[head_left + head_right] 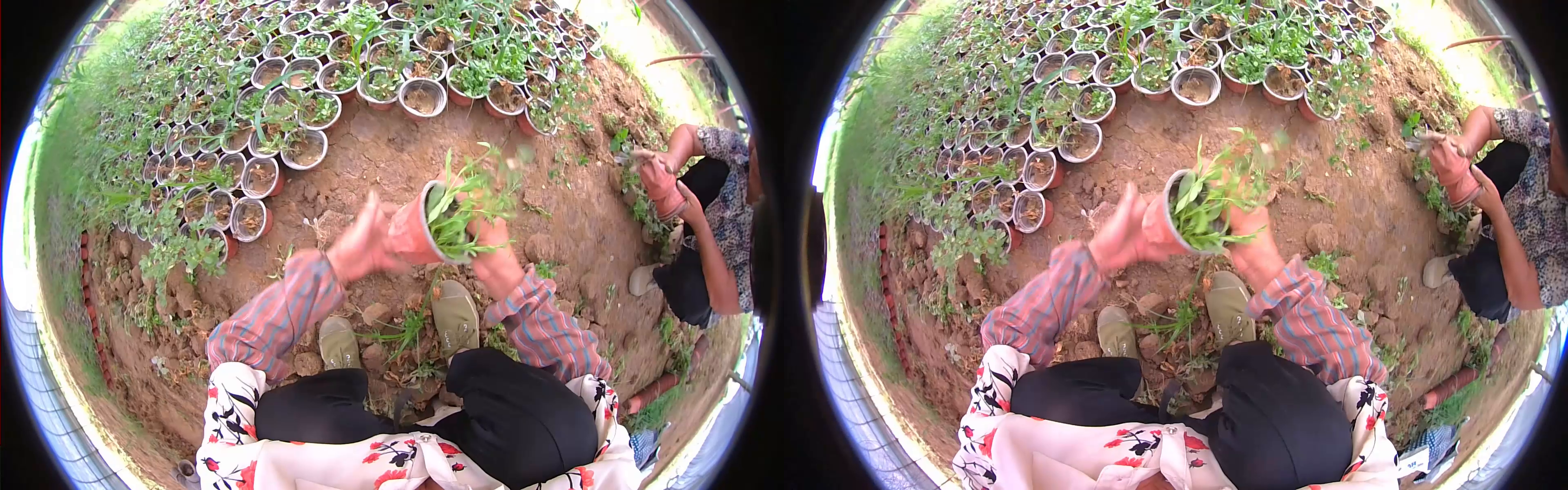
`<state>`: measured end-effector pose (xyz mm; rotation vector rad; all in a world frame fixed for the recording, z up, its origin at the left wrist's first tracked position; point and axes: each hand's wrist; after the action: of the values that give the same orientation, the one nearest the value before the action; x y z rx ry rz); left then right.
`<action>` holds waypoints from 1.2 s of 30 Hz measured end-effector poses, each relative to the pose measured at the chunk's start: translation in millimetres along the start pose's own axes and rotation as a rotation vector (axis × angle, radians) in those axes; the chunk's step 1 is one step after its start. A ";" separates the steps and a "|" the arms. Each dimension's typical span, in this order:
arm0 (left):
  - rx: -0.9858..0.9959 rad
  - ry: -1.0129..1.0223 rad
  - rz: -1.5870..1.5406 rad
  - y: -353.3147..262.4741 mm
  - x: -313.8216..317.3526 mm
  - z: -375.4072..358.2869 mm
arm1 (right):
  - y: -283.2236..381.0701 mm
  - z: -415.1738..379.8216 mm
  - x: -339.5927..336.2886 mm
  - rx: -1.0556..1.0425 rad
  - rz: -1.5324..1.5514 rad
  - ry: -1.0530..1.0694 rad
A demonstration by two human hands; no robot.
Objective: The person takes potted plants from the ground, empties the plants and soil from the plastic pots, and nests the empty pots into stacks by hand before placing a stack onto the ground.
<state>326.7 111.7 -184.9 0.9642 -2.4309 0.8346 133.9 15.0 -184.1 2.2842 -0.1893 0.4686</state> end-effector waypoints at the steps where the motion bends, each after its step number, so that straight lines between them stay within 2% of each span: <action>1: -0.048 0.039 0.095 11.4 5.6 -7.6 | -14.6 4.6 -0.2 -0.110 0.002 0.042; 2: -0.097 0.554 -0.299 30.7 -18.2 11.5 | -22.9 8.8 -8.6 -0.114 0.000 0.044; 4: -0.002 0.211 -0.216 28.9 -16.6 15.9 | -24.5 7.0 -13.3 -0.252 -0.368 0.186; 5: -0.002 0.209 -0.216 27.6 -19.4 14.8 | -18.1 3.8 -20.8 -0.197 -0.319 0.204; 7: 0.123 -0.093 0.040 11.1 -8.7 0.2 | -2.9 -2.6 -16.9 -0.125 -0.252 0.192; 8: 0.121 -0.094 0.036 12.4 -16.7 4.1 | -0.1 -3.0 -16.7 -0.052 -0.184 0.174; 9: 0.201 -0.060 0.186 9.5 -21.7 5.3 | -2.2 -1.7 -14.9 -0.148 -0.250 0.109; 11: 0.260 -0.054 0.419 4.2 -28.7 5.6 | -7.7 5.1 -21.6 -0.135 -0.248 0.086; 12: 0.255 -0.054 0.421 4.1 -31.6 12.5 | -9.9 7.0 -24.8 -0.122 -0.252 0.064; 14: 0.778 -0.183 0.664 7.7 -40.1 31.8 | -3.5 4.4 -22.8 -0.188 -0.245 0.020; 15: 0.774 -0.333 0.855 -0.7 -32.5 24.5 | 2.1 3.1 -20.3 -0.260 -0.240 -0.018; 16: 0.761 -0.331 0.852 -1.4 -32.6 25.9 | 9.6 2.4 -19.7 -0.262 -0.231 -0.013; 19: 0.978 -0.368 1.336 2.2 -36.2 36.3 | 11.2 9.2 -31.2 -0.271 -0.219 -0.040; 20: 0.973 -0.364 1.335 6.5 -36.8 39.8 | 11.2 8.3 -32.0 -0.270 -0.225 -0.049; 22: 0.979 -0.369 1.553 14.1 -37.1 44.4 | 8.6 6.4 -33.1 -0.266 -0.230 -0.064; 26: 0.935 -0.378 1.509 6.7 -40.8 53.3 | 0.9 9.1 -40.1 -0.252 -0.218 -0.089; 27: 0.781 -0.388 1.560 0.9 -38.3 51.0 | 1.1 10.8 -40.9 -0.253 -0.210 -0.074; 28: 0.781 -0.387 1.560 2.0 -38.3 50.1 | 1.5 12.2 -41.0 -0.253 -0.209 -0.074; 30: 1.061 -0.290 1.591 6.7 -36.1 45.4 | 1.1 12.2 -42.9 -0.249 -0.198 -0.043; 31: 1.058 -0.289 1.593 5.7 -35.4 43.2 | 0.4 12.3 -43.2 -0.247 -0.196 -0.045; 34: 0.800 -0.243 1.607 -6.2 -32.4 32.7 | -0.5 12.4 -43.2 -0.195 -0.207 -0.043; 35: 0.967 -0.263 1.415 -12.1 -34.5 28.1 | 0.2 10.5 -43.2 -0.188 -0.208 -0.049; 36: 1.295 -0.378 1.329 -19.1 -35.2 26.6 | 0.8 9.8 -43.4 -0.184 -0.209 -0.053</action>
<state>360.8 100.1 -216.6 -0.5800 -2.4315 3.0391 96.4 6.9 -206.5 2.1084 -0.0185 0.2708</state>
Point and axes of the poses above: each hand's wrist, its own z-axis towards the middle knuckle, its own x-axis out of the palm, y = z × x, and after that the axes turned 15 degrees about -y, right-handed
